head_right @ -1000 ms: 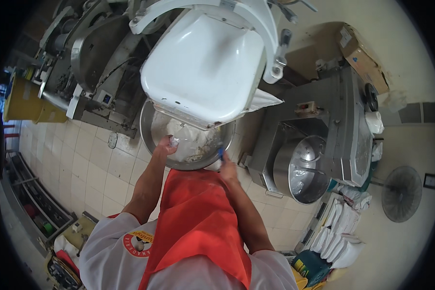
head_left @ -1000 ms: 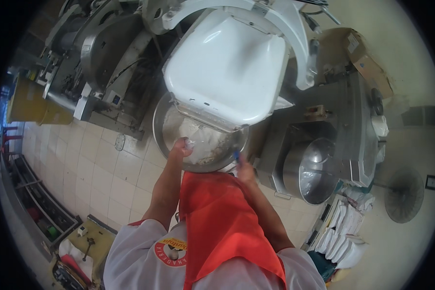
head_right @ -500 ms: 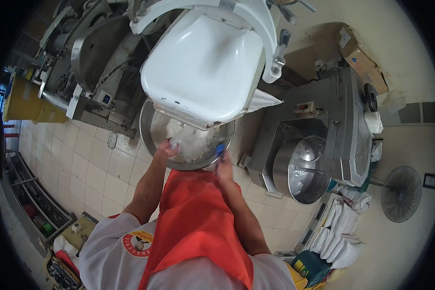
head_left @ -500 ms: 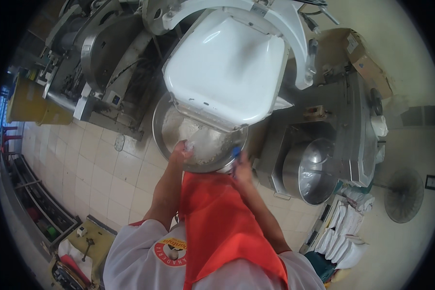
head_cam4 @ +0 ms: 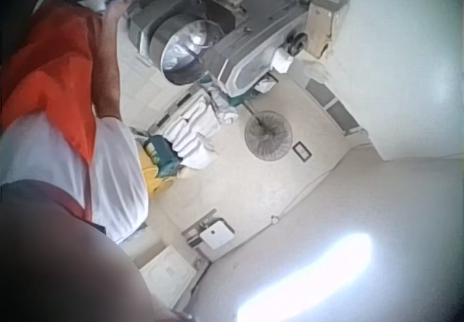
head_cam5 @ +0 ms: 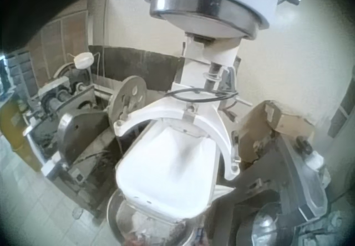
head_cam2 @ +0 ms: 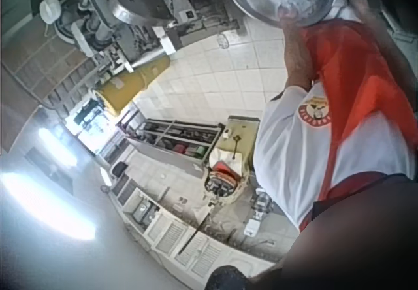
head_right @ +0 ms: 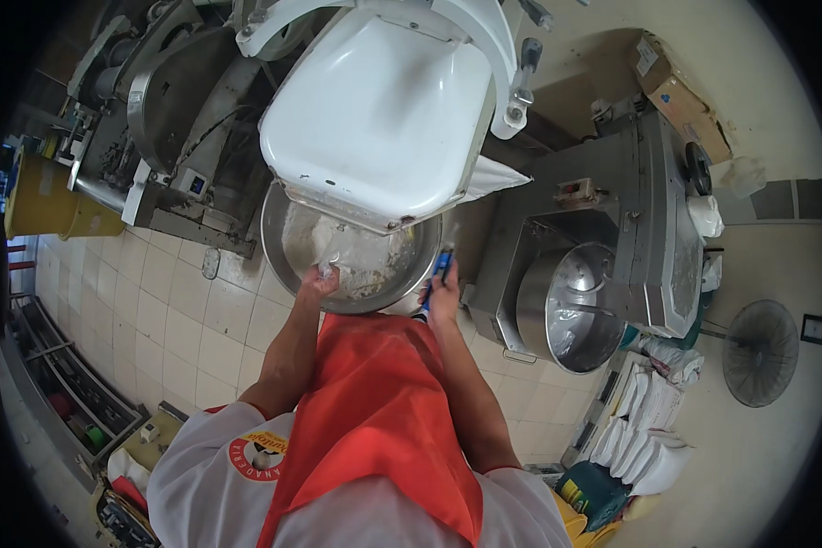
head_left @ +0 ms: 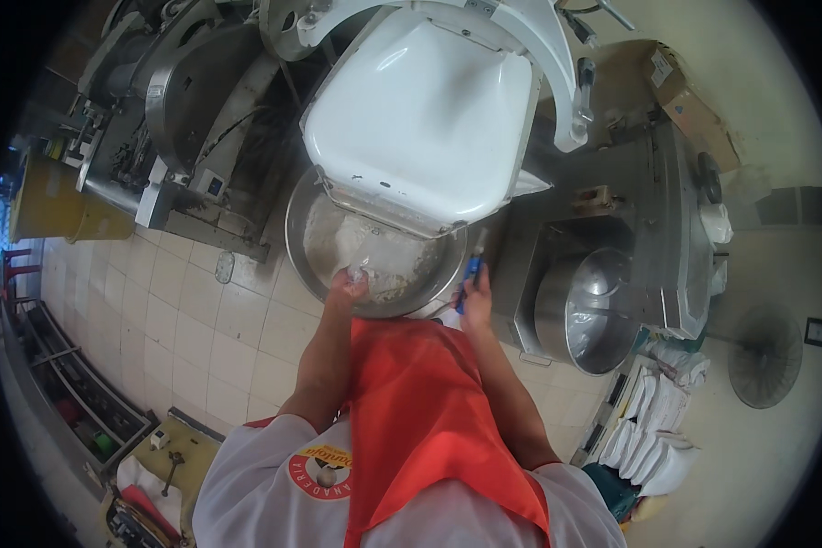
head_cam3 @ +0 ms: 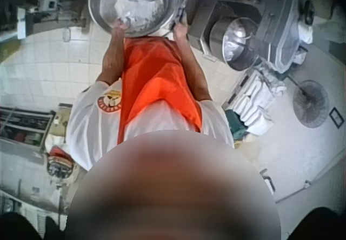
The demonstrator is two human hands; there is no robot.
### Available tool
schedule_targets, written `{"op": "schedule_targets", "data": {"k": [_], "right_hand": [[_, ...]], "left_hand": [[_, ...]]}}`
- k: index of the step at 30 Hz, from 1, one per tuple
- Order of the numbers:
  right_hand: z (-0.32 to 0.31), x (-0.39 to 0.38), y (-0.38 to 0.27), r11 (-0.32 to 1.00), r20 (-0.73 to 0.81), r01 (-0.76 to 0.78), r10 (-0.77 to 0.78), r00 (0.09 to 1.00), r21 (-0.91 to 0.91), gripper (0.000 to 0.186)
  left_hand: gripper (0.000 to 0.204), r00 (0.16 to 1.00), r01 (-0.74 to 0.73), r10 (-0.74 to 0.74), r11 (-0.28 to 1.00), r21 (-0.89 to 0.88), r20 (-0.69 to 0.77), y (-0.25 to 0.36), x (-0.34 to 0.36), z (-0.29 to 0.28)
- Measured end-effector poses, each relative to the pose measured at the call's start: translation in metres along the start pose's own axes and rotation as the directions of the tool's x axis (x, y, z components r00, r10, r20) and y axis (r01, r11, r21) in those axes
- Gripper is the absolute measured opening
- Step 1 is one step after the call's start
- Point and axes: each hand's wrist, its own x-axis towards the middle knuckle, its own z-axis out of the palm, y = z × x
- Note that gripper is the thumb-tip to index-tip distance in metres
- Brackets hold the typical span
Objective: The person takes plastic bags of ingredients from a box, places them on a machine, and then pours the contents into a large mixing bowl while using a utility knife to open the bags.
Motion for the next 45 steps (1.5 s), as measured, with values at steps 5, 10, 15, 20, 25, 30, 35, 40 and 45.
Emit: {"op": "schedule_targets", "data": {"k": [5, 10, 15, 20, 25, 30, 35, 40, 45], "right_hand": [[0.022, 0.008, 0.014, 0.988, -0.126, 0.059, -0.078, 0.989, -0.145, 0.063], [0.022, 0.034, 0.026, 0.441, 0.101, 0.305, -0.427, 0.898, -0.844, 0.034], [0.041, 0.046, 0.025, 0.416, 0.169, 0.264, -0.252, 0.953, -0.870, 0.029], [0.039, 0.058, 0.027, 0.391, 0.180, 0.302, -0.319, 0.930, -0.869, 0.016], [0.054, 0.046, 0.019, 0.314, 0.256, 0.387, -0.385, 0.887, -0.867, 0.012], [0.056, 0.045, 0.008, 0.337, 0.251, 0.397, -0.403, 0.880, -0.853, 0.009], [0.051, 0.041, 0.002, 0.303, 0.300, 0.433, -0.397, 0.867, -0.849, 0.012], [0.052, 0.030, 0.000, 0.506, 0.181, 0.356, -0.363, 0.914, -0.786, 0.007], [0.036, 0.035, 0.008, 0.429, 0.278, 0.519, -0.508, 0.815, -0.740, 0.008]], "left_hand": [[0.017, 0.998, 0.041, -0.038, 0.996, -0.075, 0.042, 0.010, -0.006, -0.007], [0.019, 0.980, 0.182, -0.175, 0.980, 0.079, -0.094, -0.030, -0.022, 0.010], [0.026, 0.978, 0.113, -0.086, 0.984, 0.136, -0.190, -0.039, -0.030, 0.000], [0.029, 0.987, 0.063, -0.054, 0.997, 0.053, -0.148, -0.043, -0.029, 0.005], [0.031, 0.965, -0.142, 0.200, 0.942, 0.304, -0.168, -0.039, -0.019, 0.000], [0.031, 0.953, -0.184, 0.247, 0.932, 0.312, -0.175, -0.040, -0.012, -0.002], [0.030, 0.978, -0.121, 0.157, 0.962, 0.245, -0.134, -0.047, -0.011, 0.007], [0.018, 0.984, -0.113, 0.141, 0.968, 0.223, -0.113, -0.044, -0.009, 0.009], [0.016, 0.995, -0.073, 0.080, 0.992, 0.106, -0.065, -0.028, -0.004, 0.007]]}}
